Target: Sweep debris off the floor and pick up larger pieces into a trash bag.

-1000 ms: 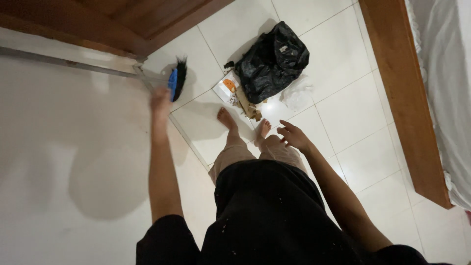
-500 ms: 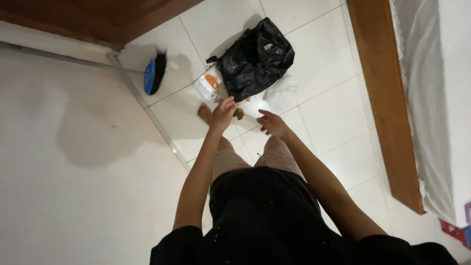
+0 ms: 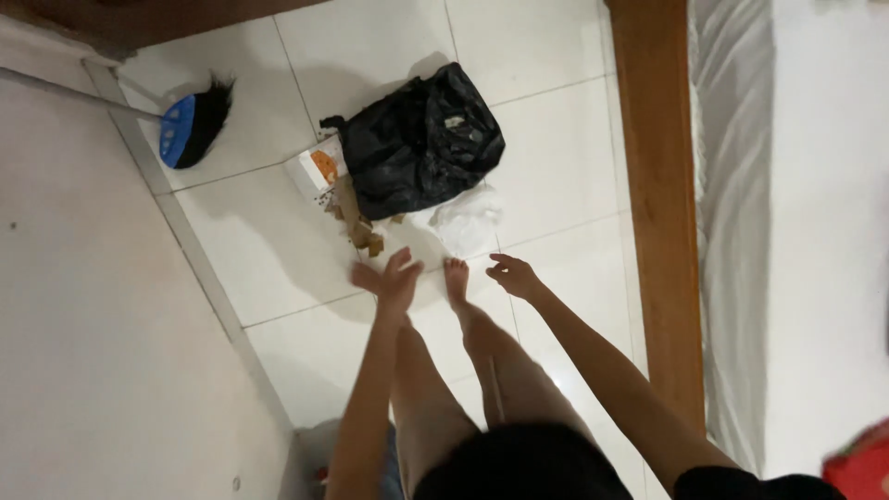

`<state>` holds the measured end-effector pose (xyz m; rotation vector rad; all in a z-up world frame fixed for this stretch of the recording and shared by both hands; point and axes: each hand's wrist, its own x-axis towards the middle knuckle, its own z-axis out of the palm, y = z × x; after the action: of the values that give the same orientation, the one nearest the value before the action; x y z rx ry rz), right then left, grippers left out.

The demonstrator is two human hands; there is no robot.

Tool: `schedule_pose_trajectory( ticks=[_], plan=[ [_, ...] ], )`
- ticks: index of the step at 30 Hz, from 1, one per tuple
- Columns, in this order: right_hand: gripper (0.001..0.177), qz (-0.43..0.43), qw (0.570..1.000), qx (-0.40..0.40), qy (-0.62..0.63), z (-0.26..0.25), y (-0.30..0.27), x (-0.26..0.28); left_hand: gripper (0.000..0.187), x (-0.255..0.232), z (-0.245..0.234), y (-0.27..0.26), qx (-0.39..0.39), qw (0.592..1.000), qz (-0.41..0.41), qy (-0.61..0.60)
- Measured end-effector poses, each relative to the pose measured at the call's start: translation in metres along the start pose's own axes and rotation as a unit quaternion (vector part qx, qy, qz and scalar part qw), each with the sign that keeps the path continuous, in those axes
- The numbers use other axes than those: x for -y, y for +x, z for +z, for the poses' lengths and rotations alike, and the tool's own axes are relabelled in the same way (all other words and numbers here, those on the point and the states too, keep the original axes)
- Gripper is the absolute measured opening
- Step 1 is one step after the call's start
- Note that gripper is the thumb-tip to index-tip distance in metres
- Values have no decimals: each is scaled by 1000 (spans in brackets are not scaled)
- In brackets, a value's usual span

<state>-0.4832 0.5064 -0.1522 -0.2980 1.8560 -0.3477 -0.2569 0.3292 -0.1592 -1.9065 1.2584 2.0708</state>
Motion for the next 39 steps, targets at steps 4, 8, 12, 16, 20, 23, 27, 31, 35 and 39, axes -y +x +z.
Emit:
schedule_pose_trajectory(
  ticks=[4,8,12,16,20,23,27,31,35,39],
  plan=[
    [60,5,995,-34,-96,14,127,-59,75,11,19,3,-30,999,-5,-27],
    [50,-69,986,-32,-151,31,249,-64,75,82,44,109,-62,997,32,39],
    [37,-150,935,-117,-300,57,369,-90,80,129,67,179,-28,998,-23,-57],
    [45,-101,940,-150,-290,62,439,-70,75,125,78,230,-26,985,-90,-145],
    [51,-200,930,-151,-269,100,491,-101,76,144,92,291,-18,984,-90,-154],
    [30,-298,930,-129,-171,151,467,-126,93,149,95,327,-33,986,-67,-149],
    [74,-95,967,-51,-232,205,320,-98,120,157,73,346,-5,1000,-17,25],
    [66,-41,925,-78,-370,191,249,-39,54,180,52,354,-73,997,12,25],
    [81,-21,935,-148,322,154,232,-25,57,89,22,258,-126,992,5,-6],
    [93,17,915,-11,403,155,252,24,66,72,5,185,-94,995,-44,-4]
  ],
)
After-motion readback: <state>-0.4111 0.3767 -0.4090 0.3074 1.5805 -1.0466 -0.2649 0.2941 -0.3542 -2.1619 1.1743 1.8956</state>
